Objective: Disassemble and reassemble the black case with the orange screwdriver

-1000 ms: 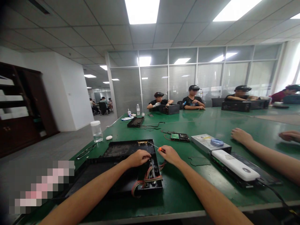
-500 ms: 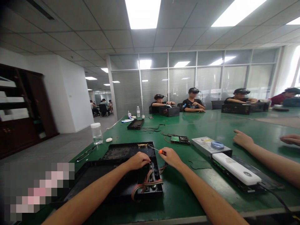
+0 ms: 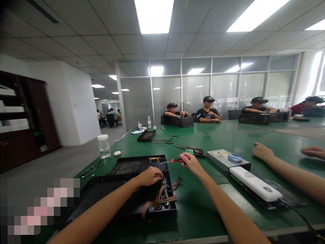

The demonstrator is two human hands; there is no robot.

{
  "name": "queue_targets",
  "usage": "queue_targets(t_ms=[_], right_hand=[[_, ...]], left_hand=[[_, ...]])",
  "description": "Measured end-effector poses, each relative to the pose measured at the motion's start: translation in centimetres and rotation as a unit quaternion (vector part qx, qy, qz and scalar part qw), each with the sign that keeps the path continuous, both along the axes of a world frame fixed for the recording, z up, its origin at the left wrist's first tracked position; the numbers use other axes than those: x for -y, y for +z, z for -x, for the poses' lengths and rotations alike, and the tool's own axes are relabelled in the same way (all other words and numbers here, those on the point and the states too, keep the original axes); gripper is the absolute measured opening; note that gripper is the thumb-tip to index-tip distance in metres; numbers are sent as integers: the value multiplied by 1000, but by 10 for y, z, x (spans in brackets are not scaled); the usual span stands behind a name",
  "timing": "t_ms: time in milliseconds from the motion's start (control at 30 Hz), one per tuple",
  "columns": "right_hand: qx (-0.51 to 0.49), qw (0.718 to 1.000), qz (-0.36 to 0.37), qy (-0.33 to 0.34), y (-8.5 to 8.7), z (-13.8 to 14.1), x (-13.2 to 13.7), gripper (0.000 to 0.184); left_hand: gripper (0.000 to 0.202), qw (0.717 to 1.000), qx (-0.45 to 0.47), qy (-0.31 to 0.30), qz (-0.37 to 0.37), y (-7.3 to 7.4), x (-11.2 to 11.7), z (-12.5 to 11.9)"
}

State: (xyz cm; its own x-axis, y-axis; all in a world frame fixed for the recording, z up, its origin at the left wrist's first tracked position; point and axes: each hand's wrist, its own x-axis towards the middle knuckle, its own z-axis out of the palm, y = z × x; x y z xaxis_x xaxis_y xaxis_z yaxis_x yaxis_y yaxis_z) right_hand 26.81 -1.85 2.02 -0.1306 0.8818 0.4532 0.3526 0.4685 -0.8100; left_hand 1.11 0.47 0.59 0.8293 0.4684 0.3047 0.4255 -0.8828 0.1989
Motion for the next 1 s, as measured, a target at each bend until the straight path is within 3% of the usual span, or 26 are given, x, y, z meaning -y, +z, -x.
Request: queue_targets(t_ms=[100,200,667,1000], right_hand=[[8,993,-86,-78,2,6,4,30],[60,986,-129,-90,-1,14,8,28],[172,969,-153,-95,8,14,17,23],[167,966,-167,-104,9,16,21,24]], left_hand=[[19,1000,-13,17,19,2,1,-1],[19,999,-19,26,32,4,2,-1],[22,999,-14,20,43,3,-1,0],[22,999,-11,17,43,3,-3,0]])
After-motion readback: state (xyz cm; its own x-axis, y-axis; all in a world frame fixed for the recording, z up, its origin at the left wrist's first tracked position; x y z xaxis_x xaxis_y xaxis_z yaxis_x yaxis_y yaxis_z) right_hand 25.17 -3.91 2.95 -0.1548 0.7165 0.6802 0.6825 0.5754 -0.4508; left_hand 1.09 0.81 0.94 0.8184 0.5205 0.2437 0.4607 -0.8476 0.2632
